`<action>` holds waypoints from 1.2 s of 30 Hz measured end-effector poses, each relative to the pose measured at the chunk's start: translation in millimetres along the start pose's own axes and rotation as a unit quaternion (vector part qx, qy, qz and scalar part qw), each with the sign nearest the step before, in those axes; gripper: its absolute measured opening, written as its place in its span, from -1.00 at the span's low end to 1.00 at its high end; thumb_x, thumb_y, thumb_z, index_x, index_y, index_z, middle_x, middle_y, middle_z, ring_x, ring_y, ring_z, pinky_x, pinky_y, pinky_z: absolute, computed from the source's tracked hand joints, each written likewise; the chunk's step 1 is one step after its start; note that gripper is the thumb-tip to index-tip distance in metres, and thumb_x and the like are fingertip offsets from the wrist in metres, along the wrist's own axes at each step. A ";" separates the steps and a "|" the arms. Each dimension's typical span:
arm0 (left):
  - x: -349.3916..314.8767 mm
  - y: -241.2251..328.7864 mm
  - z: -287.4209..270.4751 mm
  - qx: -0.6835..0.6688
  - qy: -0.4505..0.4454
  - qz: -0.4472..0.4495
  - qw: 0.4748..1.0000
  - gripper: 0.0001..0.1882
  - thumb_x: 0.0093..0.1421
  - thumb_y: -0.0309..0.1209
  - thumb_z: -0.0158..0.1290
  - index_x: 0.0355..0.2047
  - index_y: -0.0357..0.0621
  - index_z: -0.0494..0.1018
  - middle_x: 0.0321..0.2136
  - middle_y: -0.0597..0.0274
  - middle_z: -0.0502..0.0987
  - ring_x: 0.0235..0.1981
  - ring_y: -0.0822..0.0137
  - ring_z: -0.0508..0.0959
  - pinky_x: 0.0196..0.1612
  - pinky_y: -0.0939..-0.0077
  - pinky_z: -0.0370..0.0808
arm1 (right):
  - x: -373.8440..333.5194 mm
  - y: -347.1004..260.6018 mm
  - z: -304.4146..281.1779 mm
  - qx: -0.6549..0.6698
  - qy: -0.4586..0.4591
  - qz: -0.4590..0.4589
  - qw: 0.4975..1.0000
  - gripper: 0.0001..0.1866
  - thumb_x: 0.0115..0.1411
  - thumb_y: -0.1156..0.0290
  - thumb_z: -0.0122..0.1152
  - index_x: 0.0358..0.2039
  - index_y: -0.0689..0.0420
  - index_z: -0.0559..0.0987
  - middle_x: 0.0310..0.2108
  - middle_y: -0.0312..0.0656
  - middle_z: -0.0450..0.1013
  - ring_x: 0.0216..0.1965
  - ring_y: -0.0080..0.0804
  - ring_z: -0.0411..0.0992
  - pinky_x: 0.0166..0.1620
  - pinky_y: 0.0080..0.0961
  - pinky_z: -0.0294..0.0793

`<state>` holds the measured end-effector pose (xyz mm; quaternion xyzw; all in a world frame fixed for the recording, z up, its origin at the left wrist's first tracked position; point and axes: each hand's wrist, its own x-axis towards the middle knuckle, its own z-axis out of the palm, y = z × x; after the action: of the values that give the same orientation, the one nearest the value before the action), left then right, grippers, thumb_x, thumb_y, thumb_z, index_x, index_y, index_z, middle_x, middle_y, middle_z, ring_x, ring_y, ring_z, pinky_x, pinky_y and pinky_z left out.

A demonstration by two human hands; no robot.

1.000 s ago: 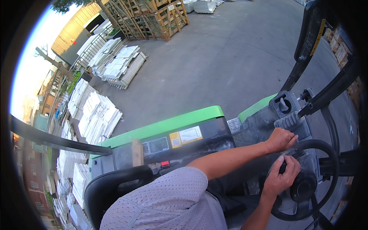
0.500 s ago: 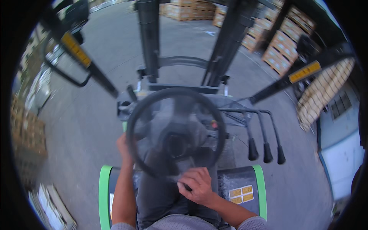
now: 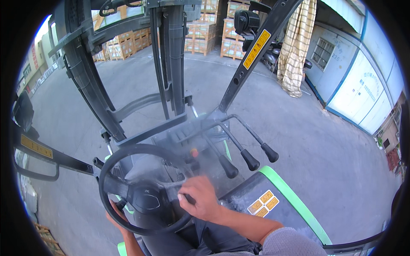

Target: The person operates a forklift in a warehouse yard, steering and maneuvering around stacked pallets. The operator uses the steering wheel and control levers to drive forward and backward, adjusting position among the loads.

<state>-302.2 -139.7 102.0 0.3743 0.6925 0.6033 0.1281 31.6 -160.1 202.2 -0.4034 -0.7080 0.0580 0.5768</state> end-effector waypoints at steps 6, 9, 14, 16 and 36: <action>4.0 -37.1 -11.7 -0.111 -0.061 -0.083 0.988 -0.57 0.47 -0.12 -0.09 -0.38 -0.23 0.44 -0.76 0.35 0.32 -0.83 0.56 0.29 -0.78 0.64 0.10 | -19.5 -17.8 3.8 -0.002 0.012 0.033 0.999 -0.85 0.03 0.53 0.39 -0.36 0.13 0.60 -0.35 -0.21 0.53 -0.30 -0.19 0.49 -0.18 -0.29 0.42; 12.1 -55.2 -19.0 -0.152 -0.089 -0.100 0.979 -0.61 0.44 -0.13 -0.03 -0.34 -0.24 0.45 -0.75 0.37 0.32 -0.81 0.57 0.30 -0.77 0.65 0.12 | -23.1 -25.1 9.3 -0.006 0.032 0.047 0.998 -0.85 0.03 0.54 0.39 -0.36 0.14 0.60 -0.36 -0.19 0.53 -0.30 -0.19 0.49 -0.18 -0.30 0.43; 28.6 -63.1 -24.8 -0.050 -0.070 0.048 0.995 -0.58 0.47 -0.08 -0.07 -0.40 -0.16 0.39 -0.77 0.40 0.28 -0.83 0.60 0.22 -0.78 0.67 0.05 | -27.0 -40.4 27.7 -0.007 0.051 0.060 0.997 -0.85 0.03 0.54 0.39 -0.36 0.15 0.61 -0.35 -0.20 0.54 -0.28 -0.19 0.50 -0.16 -0.30 0.45; 29.4 -59.7 -29.9 -0.088 -0.079 -0.031 0.992 -0.62 0.44 -0.15 -0.07 -0.42 -0.18 0.39 -0.75 0.38 0.29 -0.79 0.55 0.25 -0.74 0.62 0.10 | -35.4 -45.9 29.1 -0.013 0.030 0.065 0.997 -0.85 0.04 0.53 0.40 -0.35 0.14 0.61 -0.34 -0.21 0.54 -0.27 -0.19 0.51 -0.15 -0.30 0.46; 100.2 -23.1 -20.2 -0.030 -0.100 0.132 0.986 -0.61 0.46 -0.25 -0.04 -0.51 -0.20 0.42 -0.64 0.49 0.33 -0.62 0.54 0.24 -0.56 0.48 0.17 | 53.6 -137.0 229.5 0.028 -0.093 -0.124 0.988 -0.85 0.13 0.34 0.27 -0.41 0.14 0.56 -0.35 -0.11 0.42 -0.21 -0.16 0.38 0.02 -0.20 0.31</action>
<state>-392.1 -87.0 112.8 0.5165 0.6023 0.5952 0.1270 -236.2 -129.4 243.2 -0.2891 -0.8009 0.0434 0.5226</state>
